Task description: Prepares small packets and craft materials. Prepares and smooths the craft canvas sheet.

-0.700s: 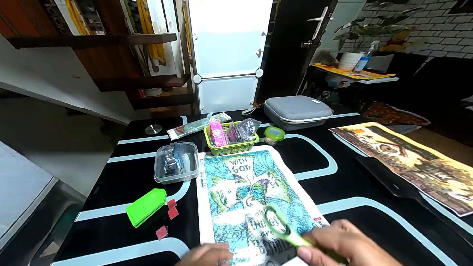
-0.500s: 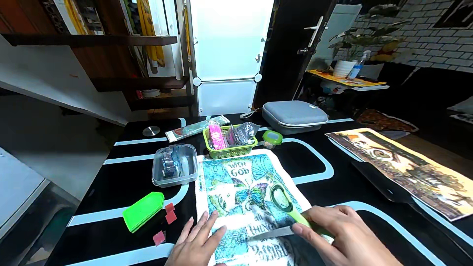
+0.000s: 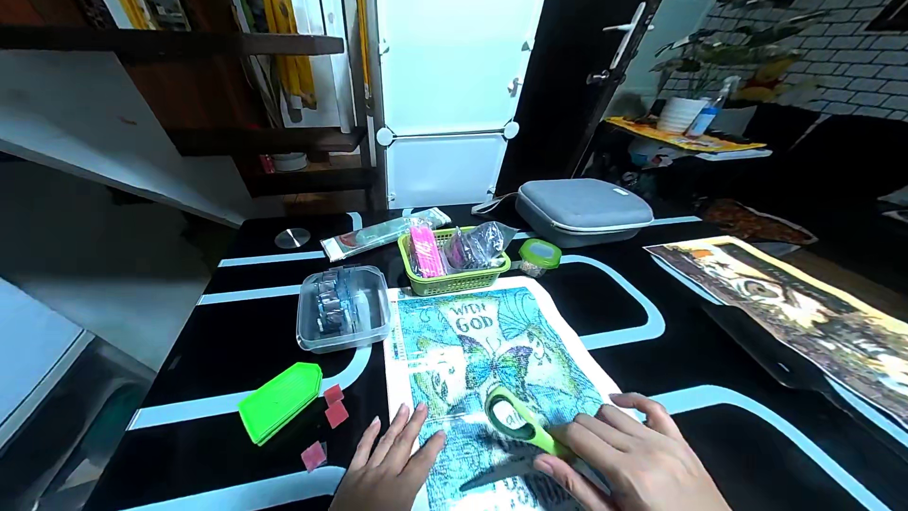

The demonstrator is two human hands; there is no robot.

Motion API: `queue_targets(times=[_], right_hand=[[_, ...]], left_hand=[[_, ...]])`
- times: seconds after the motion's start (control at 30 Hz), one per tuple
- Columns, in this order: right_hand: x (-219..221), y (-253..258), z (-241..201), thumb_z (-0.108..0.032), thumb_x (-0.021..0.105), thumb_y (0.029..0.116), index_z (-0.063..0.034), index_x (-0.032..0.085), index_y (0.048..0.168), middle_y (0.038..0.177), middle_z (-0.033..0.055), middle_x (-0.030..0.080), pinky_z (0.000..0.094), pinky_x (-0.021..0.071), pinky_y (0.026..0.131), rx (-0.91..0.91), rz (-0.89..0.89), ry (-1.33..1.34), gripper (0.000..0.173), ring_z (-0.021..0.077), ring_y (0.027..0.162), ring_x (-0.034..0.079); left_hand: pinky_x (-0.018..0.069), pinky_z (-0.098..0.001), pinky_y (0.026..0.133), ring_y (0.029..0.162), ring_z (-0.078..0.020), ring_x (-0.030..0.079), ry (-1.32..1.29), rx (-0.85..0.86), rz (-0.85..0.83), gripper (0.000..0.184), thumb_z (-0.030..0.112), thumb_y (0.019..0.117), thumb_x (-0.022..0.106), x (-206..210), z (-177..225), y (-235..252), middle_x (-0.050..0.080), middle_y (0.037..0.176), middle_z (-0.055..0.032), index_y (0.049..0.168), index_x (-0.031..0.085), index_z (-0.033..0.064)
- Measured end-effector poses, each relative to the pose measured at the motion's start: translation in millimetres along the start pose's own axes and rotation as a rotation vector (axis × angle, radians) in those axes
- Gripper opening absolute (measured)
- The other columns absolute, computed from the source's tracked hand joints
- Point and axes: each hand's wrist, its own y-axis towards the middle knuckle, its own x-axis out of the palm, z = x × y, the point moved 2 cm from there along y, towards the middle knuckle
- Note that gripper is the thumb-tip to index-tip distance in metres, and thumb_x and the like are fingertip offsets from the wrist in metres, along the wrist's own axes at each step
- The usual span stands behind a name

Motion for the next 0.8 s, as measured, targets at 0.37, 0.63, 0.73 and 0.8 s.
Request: queue_targets(times=[0.37,0.63,0.73,0.8], right_hand=[[-7,13,-19,-0.041,0.054,0.1053,-0.0118,0.068,0.088,0.068,0.0045,0.062,0.0522,0.0454,0.098,-0.081,0.007,-0.021,0.037,0.0242,0.062,0.061],[1,18,-30,-0.04,0.053,0.1045,-0.0139,0.067,0.085,0.064,0.0018,0.059,0.0497,0.0465,0.094,-0.127,0.018,-0.05,0.036,0.0227,0.059,0.058],[2,18,-29,-0.041,0.052,0.1049,-0.0143,0.066,0.085,0.064,0.0015,0.058,0.0486,0.0462,0.093,-0.133,0.023,-0.062,0.037,0.0224,0.059,0.058],[2,17,-29,-0.041,0.052,0.105,-0.0146,0.067,0.085,0.064,0.0013,0.058,0.0482,0.0462,0.093,-0.129,0.018,-0.062,0.036,0.022,0.059,0.058]], left_hand=[[0.0156,-0.0684,0.119,0.153,-0.0406,0.026,-0.013,0.041,-0.044,0.091,0.061,0.0783,0.076,-4,-3,-3,0.033,0.163,-0.0222,0.15,0.052,0.0111],[0.0052,-0.0685,0.121,0.157,-0.0418,0.013,-0.12,0.078,-0.202,0.121,0.053,0.0563,0.092,-19,-7,-2,0.019,0.168,-0.0246,0.156,0.041,0.0084],[0.0032,-0.0661,0.122,0.157,-0.0383,0.013,-0.215,0.07,-0.174,0.098,0.04,0.0687,0.087,-21,-10,-3,0.023,0.167,-0.0209,0.153,0.047,0.0097],[0.0118,-0.0648,0.122,0.155,-0.0359,0.024,-0.206,0.084,-0.074,0.073,0.041,0.083,0.076,-16,-15,-3,0.035,0.164,-0.0171,0.146,0.056,0.0097]])
